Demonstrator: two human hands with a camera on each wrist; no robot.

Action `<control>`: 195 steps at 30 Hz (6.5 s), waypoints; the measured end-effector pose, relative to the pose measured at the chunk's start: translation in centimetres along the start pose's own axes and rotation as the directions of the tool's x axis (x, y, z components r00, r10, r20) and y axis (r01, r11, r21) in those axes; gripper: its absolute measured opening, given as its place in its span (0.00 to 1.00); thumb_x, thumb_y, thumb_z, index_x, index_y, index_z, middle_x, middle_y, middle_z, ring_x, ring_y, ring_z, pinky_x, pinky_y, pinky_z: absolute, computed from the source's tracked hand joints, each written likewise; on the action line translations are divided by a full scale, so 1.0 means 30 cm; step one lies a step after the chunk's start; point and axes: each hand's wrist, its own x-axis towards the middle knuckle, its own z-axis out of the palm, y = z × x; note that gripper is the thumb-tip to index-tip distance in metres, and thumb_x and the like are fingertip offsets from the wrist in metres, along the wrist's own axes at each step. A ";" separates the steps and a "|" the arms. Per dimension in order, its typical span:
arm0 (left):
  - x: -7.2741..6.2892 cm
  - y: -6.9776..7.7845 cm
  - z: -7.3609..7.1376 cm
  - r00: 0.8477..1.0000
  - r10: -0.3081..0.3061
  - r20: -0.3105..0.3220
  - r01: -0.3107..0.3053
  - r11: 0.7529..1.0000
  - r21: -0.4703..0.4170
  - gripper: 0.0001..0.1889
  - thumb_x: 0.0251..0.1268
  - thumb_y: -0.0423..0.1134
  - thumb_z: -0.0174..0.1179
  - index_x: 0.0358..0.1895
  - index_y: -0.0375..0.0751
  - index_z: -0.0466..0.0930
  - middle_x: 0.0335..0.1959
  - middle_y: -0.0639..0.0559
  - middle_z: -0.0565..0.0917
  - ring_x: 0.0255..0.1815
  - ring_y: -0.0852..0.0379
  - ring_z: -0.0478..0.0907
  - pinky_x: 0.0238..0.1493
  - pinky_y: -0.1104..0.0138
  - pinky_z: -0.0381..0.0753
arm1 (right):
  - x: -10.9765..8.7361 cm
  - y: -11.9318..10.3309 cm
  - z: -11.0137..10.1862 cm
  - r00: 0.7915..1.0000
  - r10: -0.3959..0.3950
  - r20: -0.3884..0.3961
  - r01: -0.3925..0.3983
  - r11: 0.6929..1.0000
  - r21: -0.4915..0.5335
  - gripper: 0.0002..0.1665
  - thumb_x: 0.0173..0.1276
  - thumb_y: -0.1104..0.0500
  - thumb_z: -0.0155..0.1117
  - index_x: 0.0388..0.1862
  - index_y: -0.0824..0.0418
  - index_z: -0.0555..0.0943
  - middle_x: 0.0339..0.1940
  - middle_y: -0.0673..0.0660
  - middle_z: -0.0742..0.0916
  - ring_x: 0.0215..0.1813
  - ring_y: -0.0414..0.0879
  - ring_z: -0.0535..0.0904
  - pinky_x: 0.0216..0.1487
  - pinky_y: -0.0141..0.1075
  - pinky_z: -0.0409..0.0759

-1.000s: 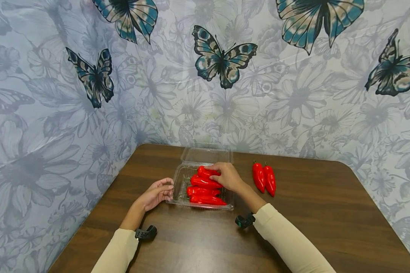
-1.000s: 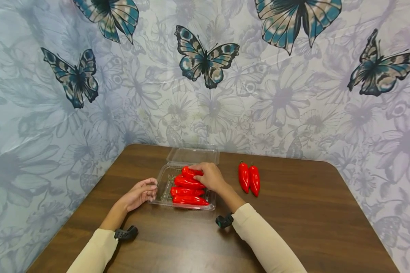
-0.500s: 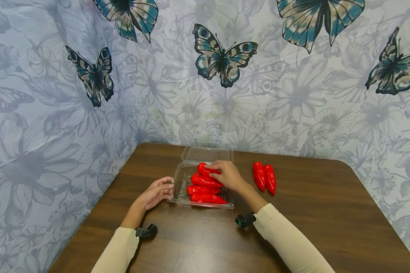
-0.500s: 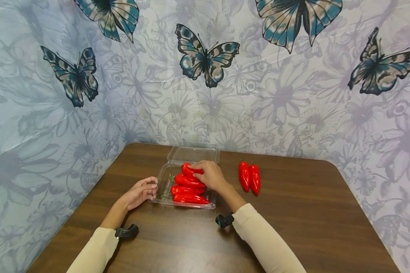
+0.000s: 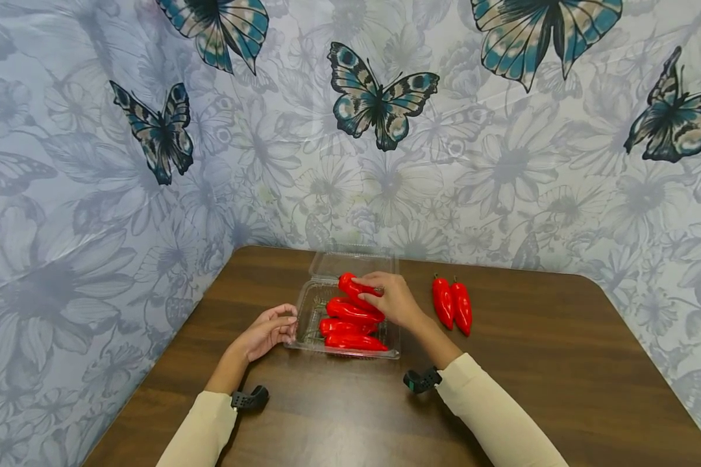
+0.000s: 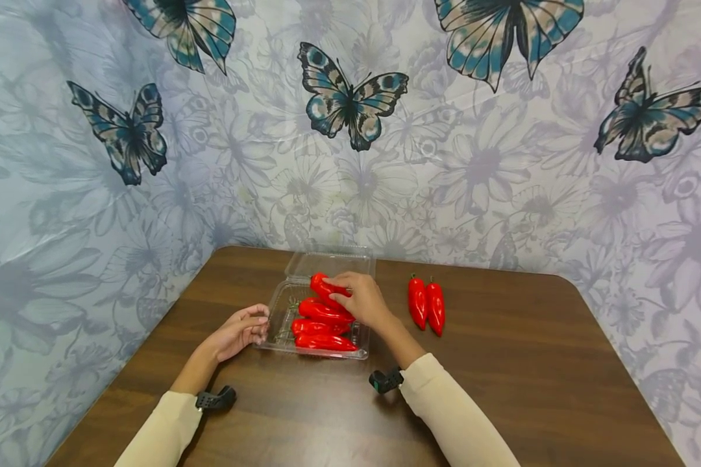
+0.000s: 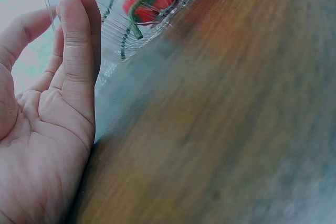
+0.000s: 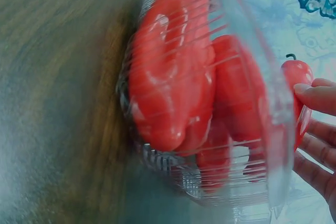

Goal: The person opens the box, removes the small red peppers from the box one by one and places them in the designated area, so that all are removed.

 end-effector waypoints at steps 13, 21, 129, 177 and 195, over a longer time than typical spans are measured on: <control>-0.004 0.007 0.005 1.000 0.001 -0.005 -0.001 1.000 0.008 0.10 0.80 0.28 0.44 0.47 0.44 0.74 0.31 0.53 0.82 0.30 0.58 0.83 0.36 0.68 0.85 | -0.018 -0.035 -0.047 0.994 0.069 -0.087 -0.052 0.980 0.191 0.21 0.61 0.65 0.77 0.54 0.58 0.88 0.50 0.56 0.89 0.53 0.52 0.85 0.41 0.36 0.87; -0.004 0.001 0.009 1.000 -0.008 -0.004 0.008 1.000 0.009 0.09 0.80 0.28 0.44 0.47 0.44 0.74 0.31 0.53 0.82 0.30 0.58 0.83 0.36 0.68 0.84 | -0.049 -0.068 -0.085 0.988 0.102 -0.114 -0.073 0.969 0.238 0.21 0.61 0.65 0.77 0.55 0.57 0.88 0.51 0.56 0.89 0.53 0.53 0.85 0.43 0.46 0.88; -0.005 -0.006 0.005 0.998 0.022 0.053 -0.021 0.999 -0.024 0.14 0.80 0.25 0.39 0.47 0.44 0.74 0.31 0.53 0.82 0.31 0.58 0.83 0.36 0.68 0.85 | -0.336 0.019 -0.486 0.869 0.351 -0.349 -0.328 0.936 0.125 0.19 0.65 0.66 0.73 0.56 0.66 0.86 0.53 0.64 0.88 0.43 0.45 0.86 0.40 0.22 0.81; -0.007 -0.001 0.005 0.998 0.016 0.058 -0.015 1.000 -0.027 0.10 0.81 0.26 0.40 0.49 0.41 0.72 0.32 0.52 0.82 0.32 0.58 0.84 0.36 0.69 0.85 | -0.420 0.240 -0.513 0.796 0.490 -0.356 -0.505 0.861 0.058 0.21 0.68 0.51 0.73 0.58 0.54 0.87 0.44 0.63 0.90 0.34 0.26 0.81 0.23 0.30 0.75; -0.006 -0.001 0.002 0.998 0.008 0.056 -0.006 1.000 -0.031 0.13 0.81 0.26 0.40 0.48 0.43 0.73 0.32 0.52 0.83 0.32 0.58 0.84 0.37 0.68 0.85 | -0.451 0.291 -0.505 0.767 0.538 -0.350 -0.558 0.828 0.048 0.22 0.69 0.49 0.72 0.58 0.55 0.87 0.46 0.63 0.90 0.32 0.33 0.80 0.23 0.30 0.75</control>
